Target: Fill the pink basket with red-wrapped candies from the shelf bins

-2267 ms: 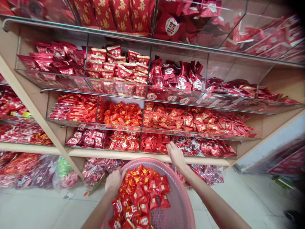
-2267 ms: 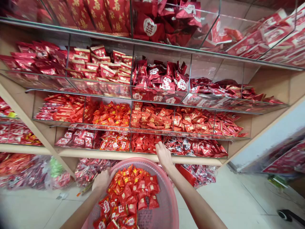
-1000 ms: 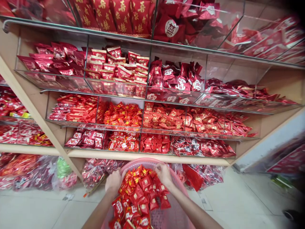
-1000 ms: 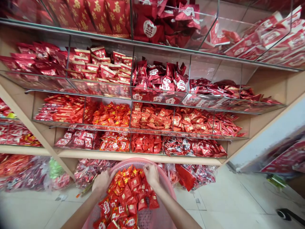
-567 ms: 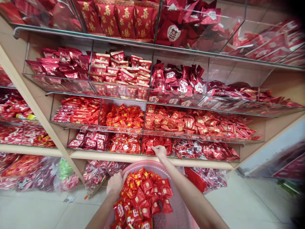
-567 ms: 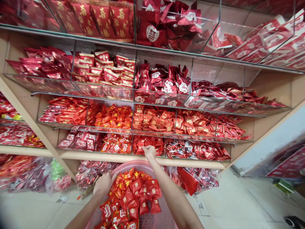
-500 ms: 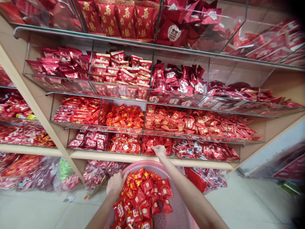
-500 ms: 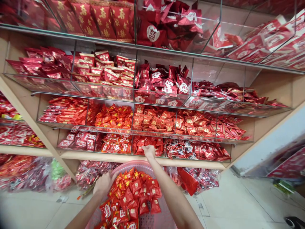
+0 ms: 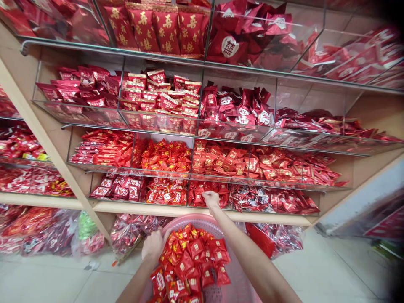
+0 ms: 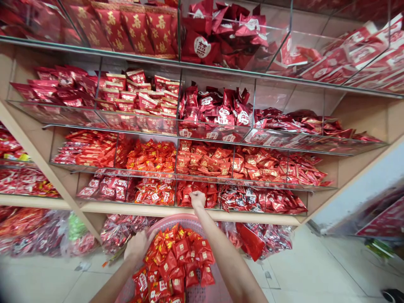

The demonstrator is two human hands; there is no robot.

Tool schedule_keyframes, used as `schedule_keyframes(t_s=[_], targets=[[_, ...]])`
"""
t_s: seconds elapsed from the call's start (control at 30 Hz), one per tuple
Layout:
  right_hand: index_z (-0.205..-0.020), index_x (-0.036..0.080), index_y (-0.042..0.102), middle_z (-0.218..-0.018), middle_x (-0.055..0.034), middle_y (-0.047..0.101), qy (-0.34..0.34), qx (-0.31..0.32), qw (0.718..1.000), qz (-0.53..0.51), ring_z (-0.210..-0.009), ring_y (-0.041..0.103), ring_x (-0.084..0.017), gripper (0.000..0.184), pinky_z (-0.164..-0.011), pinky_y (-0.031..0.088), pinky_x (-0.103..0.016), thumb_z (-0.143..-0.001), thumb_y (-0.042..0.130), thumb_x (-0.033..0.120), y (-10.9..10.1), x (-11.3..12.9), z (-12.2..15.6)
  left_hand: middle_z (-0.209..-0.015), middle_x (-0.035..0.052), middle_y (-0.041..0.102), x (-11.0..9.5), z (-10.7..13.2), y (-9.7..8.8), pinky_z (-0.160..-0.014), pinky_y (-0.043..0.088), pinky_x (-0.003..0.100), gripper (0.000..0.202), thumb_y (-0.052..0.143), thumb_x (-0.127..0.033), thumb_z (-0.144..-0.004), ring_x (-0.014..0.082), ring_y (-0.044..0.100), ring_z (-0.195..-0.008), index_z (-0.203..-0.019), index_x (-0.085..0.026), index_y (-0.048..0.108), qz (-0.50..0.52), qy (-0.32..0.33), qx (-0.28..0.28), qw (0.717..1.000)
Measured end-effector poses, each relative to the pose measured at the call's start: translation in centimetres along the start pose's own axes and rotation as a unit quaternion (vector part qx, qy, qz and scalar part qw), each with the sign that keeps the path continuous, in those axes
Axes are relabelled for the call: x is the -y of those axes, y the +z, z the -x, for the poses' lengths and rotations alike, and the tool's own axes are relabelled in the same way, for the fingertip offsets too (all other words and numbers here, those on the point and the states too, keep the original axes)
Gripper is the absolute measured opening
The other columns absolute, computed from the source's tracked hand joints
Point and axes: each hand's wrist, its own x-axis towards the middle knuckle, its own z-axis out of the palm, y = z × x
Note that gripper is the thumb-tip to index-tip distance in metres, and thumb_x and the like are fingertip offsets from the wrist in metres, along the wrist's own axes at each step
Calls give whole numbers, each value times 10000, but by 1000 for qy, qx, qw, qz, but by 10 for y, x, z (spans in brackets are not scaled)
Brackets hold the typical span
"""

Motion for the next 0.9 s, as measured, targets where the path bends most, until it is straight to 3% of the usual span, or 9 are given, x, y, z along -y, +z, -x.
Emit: schedule_keyframes(t_s=[0.2, 0.37, 0.53, 0.67, 0.9], targets=[[-739, 141, 583, -637, -26, 627, -10, 43, 992, -115, -550, 574, -118, 328, -469, 429, -204, -616, 573, 445, -13, 14, 15, -826, 145, 664, 0, 0, 0, -663, 465, 361, 629, 185, -593, -813, 279, 642, -765, -1032, -139, 563, 2, 3, 0, 1000], [-661, 144, 560, -830, -66, 645, 0, 101, 974, -204, -552, 558, -104, 346, -447, 409, -206, -528, 665, 447, -47, 12, 46, -842, 147, 663, 0, 0, -2, -693, 461, 350, 638, 197, -595, -810, 270, 637, -788, -1045, -131, 565, 13, -4, 13, 1000], [-616, 159, 533, -568, 13, 578, -35, 149, 980, -130, -457, 468, -75, 278, -460, 381, -206, -609, 622, 422, -92, -9, 75, -827, 152, 663, 1, -2, 2, -669, 464, 375, 654, 192, -588, -813, 294, 635, -778, -1068, -117, 566, 4, 3, 8, 1000], [-629, 161, 528, -505, 28, 541, -28, 192, 977, -85, -439, 449, -76, 213, -432, 343, -193, -649, 578, 367, -117, -32, 89, -812, 153, 664, 1, -3, 4, -664, 465, 390, 656, 186, -587, -813, 304, 634, -768, -1052, -116, 576, 2, -1, 4, 1000], [-600, 187, 464, -377, 78, 433, 42, 189, 980, -56, -324, 370, -66, 181, -349, 227, -181, -633, 524, 353, -126, -62, 90, -842, 163, 655, 0, -3, 4, -661, 465, 382, 667, 189, -590, -811, 301, 632, -779, -1077, -108, 565, -3, -4, 5, 1000]])
